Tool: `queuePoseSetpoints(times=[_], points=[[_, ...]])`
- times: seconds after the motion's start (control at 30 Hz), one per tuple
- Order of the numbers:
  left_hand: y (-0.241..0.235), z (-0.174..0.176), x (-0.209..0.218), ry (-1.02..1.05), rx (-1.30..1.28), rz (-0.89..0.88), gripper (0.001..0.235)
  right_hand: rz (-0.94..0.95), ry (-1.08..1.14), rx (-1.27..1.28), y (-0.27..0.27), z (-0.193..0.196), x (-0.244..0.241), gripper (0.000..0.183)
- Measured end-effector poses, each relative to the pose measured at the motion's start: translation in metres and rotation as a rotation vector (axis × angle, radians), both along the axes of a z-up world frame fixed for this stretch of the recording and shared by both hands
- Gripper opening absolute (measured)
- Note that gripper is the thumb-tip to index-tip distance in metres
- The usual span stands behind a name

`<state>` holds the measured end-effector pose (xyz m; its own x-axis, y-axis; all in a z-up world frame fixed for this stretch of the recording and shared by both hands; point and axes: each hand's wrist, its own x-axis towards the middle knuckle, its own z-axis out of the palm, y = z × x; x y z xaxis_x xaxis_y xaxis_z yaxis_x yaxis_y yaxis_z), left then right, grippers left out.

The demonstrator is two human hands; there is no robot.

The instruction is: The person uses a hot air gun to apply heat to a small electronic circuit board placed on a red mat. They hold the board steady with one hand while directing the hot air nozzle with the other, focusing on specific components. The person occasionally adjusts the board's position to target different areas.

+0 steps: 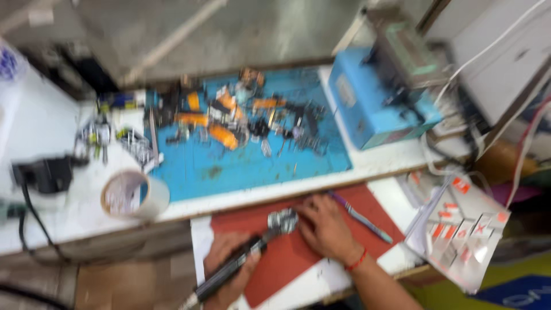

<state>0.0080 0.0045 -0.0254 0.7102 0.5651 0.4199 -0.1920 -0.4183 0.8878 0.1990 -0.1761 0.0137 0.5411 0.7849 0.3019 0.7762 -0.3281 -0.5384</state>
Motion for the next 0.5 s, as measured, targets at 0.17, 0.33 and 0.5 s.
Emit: queuePoseSetpoints(times=[0.17, 0.33, 0.5], points=[[0.019, -0.069, 0.012, -0.231, 0.151, -0.015, 0.031, 0.107, 0.006, -0.015, -0.001, 0.013, -0.003, 0.035], [0.026, -0.092, 0.012, -0.123, 0.128, 0.031, 0.029, 0.143, 0.021, -0.053, -0.001, 0.033, -0.008, 0.037], [0.01, -0.068, 0.008, -0.143, 0.021, 0.102, 0.025, 0.077, 0.111, -0.138, -0.002, 0.032, -0.012, 0.034]])
